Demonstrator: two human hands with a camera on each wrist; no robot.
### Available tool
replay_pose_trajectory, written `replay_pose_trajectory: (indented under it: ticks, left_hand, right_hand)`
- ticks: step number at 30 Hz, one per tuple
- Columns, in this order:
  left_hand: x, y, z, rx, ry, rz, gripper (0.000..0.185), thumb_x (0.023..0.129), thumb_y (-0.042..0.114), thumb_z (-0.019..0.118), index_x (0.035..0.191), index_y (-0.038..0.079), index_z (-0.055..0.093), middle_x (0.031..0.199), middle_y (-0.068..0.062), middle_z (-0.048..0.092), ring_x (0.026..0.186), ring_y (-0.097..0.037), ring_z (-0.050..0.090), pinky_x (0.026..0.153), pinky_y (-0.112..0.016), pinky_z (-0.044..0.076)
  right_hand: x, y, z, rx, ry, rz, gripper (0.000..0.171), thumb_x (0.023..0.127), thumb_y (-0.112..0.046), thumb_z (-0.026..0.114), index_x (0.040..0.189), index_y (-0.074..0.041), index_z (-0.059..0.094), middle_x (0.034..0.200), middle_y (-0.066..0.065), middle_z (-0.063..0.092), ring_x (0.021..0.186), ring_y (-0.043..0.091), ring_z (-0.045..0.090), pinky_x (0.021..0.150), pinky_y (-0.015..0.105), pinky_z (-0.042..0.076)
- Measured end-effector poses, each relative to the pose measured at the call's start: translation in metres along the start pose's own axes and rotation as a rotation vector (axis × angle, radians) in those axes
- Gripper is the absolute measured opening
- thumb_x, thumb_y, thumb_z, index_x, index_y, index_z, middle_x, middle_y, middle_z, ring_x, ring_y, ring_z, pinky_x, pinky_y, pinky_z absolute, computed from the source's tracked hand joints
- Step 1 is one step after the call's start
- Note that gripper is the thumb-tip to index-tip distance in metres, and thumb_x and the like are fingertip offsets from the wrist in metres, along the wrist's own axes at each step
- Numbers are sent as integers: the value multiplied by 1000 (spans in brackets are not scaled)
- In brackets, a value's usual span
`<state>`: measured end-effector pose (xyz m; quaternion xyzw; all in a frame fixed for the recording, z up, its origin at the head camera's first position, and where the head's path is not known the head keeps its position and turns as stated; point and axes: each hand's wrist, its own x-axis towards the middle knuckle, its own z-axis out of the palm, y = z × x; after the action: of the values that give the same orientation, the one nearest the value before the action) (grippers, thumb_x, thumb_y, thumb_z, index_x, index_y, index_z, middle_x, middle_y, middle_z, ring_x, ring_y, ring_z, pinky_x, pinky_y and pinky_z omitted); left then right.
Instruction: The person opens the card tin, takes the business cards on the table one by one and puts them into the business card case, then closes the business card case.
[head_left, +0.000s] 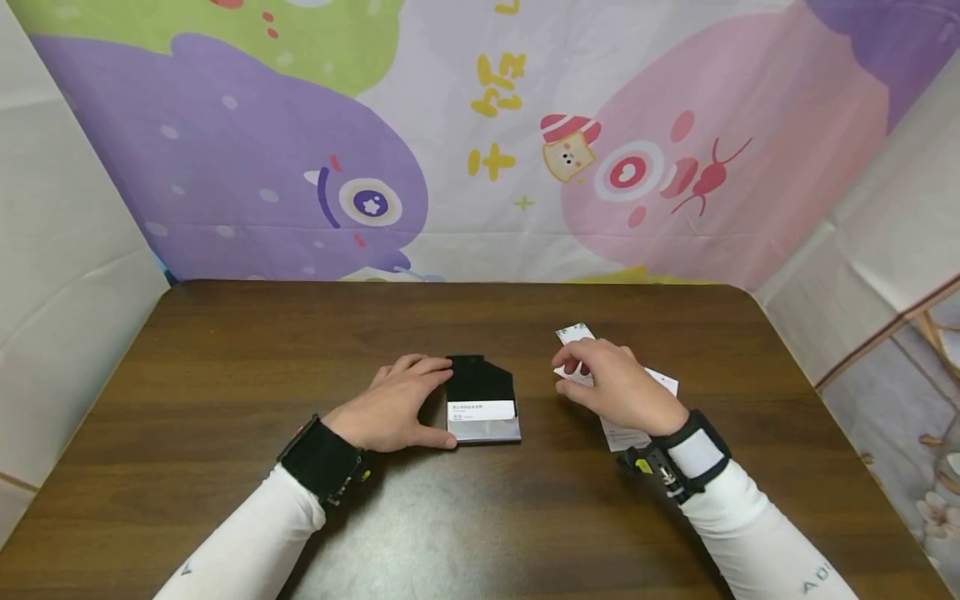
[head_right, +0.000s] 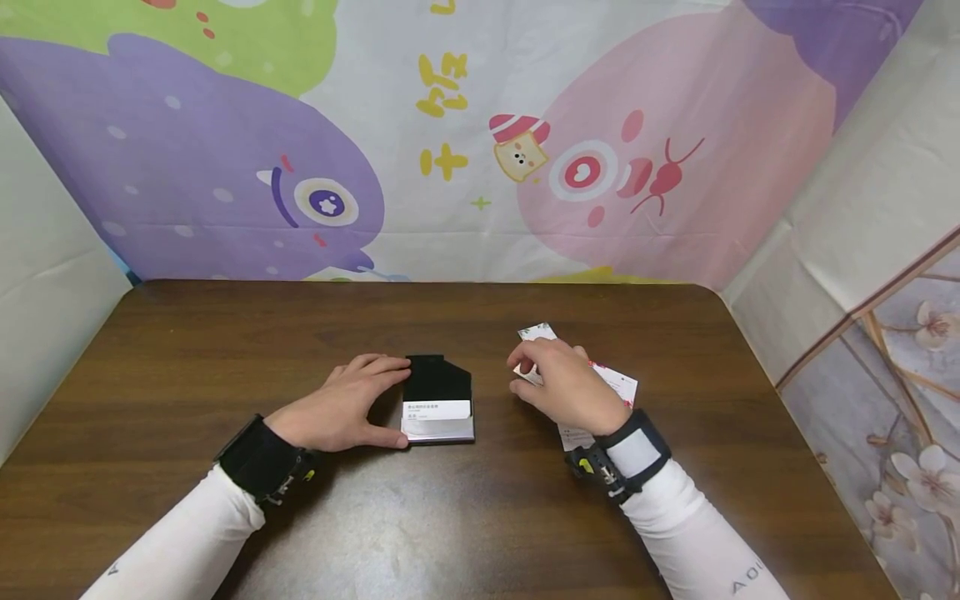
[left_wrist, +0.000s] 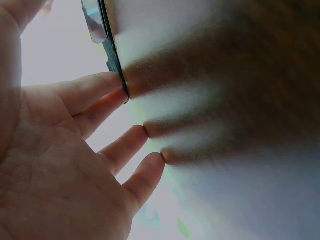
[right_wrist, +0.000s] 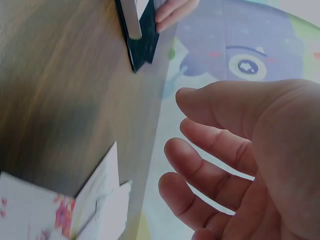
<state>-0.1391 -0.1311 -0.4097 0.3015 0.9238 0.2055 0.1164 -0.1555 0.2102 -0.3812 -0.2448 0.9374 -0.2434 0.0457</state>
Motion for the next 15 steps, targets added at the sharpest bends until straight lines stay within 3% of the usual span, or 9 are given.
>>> replay_pose_trajectory:
  ticks: [15]
  left_hand:
    - [0, 0, 0, 7, -2, -3, 97, 85, 58, 84, 157, 3, 50, 165, -10, 42, 153, -37, 31, 116, -67, 29]
  right_hand:
    - [-19, 29, -21, -69, 68, 79, 31, 94, -16, 78, 123, -4, 73, 102, 4, 69, 96, 25, 62, 88, 45, 44]
